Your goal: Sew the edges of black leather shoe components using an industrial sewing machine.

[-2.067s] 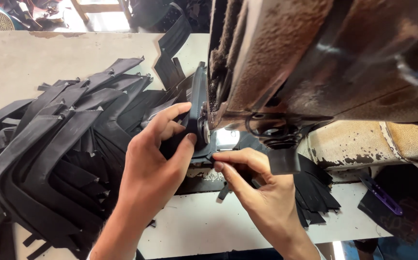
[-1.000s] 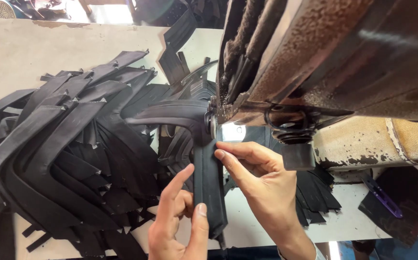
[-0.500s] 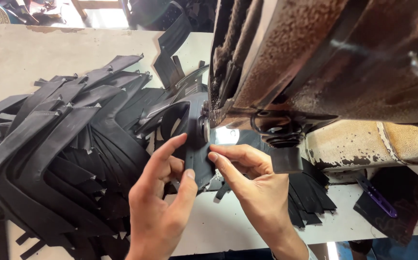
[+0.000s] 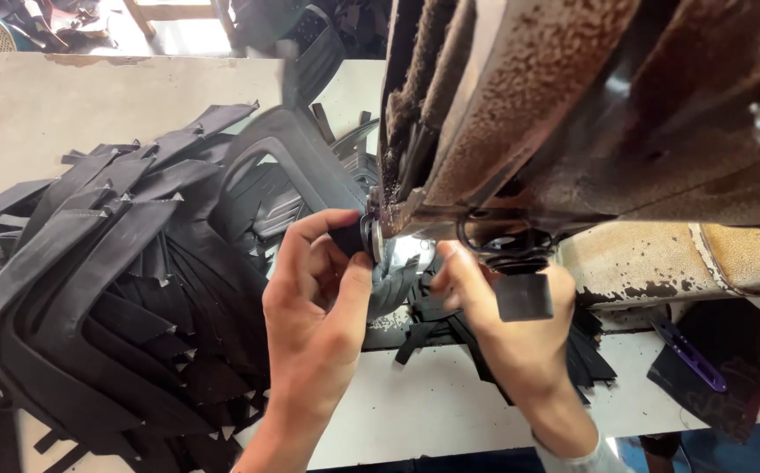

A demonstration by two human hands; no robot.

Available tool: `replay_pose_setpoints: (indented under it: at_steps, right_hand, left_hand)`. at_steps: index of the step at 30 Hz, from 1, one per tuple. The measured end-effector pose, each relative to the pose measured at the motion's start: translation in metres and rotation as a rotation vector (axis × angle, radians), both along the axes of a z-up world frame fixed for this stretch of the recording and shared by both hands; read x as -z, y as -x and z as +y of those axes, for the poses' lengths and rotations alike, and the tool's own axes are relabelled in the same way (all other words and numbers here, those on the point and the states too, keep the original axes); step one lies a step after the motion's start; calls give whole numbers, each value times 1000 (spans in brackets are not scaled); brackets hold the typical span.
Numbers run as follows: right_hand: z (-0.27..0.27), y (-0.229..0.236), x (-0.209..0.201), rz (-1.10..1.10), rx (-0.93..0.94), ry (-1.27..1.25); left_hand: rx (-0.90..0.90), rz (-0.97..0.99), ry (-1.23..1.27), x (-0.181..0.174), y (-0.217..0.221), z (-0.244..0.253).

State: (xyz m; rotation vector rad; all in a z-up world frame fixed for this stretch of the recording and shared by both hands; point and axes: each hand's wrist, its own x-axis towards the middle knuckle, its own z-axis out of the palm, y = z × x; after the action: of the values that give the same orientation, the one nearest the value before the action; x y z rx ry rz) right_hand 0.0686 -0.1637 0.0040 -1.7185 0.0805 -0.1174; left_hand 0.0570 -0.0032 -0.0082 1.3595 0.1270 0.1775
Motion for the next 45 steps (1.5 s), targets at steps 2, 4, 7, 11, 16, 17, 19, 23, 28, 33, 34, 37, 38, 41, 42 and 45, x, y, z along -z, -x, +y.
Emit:
replay_pose_setpoints:
  at_steps: [2,4,7,11,16,17,19,23,28,33,34,37,38,41,42,45]
  right_hand:
    - [-6,-11,5,-103,-3,157]
    - [-9,-27,22,-140,-40,197]
    - [-2,-54,17,-234,-209,306]
    - [7,-121,14,-275,-577,326]
    - [2,-177,40,-223,-1157,178]
    - [-1,-178,24,-210,-1274,142]
    - [-53,-121,32,-128,-993,124]
    - [-80,-46,7,-150,-475,479]
    - [-50,37,6,-210,-332,428]
    - [-12,82,37,117,-263,-39]
    - [-5,85,41,123,-257,-120]
    - [8,100,57,179,-237,-264]
    - [12,105,63,219,-219,-323]
    - [15,115,68,207,-196,-264]
    - [9,121,74,208,-199,-263]
    - [-4,129,84,233,-229,-35]
  left_hand:
    - [-27,1,-90,-3,-3,1]
    - [-24,-21,-137,-3,-3,2]
    - [-12,-66,-218,-4,-2,5]
    - [52,-45,-305,-7,-10,6]
    - [129,-92,-439,-19,-8,7]
    - [143,-114,-475,-23,-6,7]
    - [186,-83,-543,-36,-7,12]
    - [251,-53,-1051,-42,-20,23]
    - [-223,-584,-1451,-58,-30,13]
    - [-246,-483,-1158,-26,11,-2]
    - [-154,-331,-924,-19,19,-4]
    - [-38,-79,-566,-8,39,-5]
    - [-12,12,-440,-6,43,-4]
    - [-39,49,-439,-9,47,2]
    - [-42,51,-438,-9,48,3]
    - [-60,14,-439,-10,49,2]
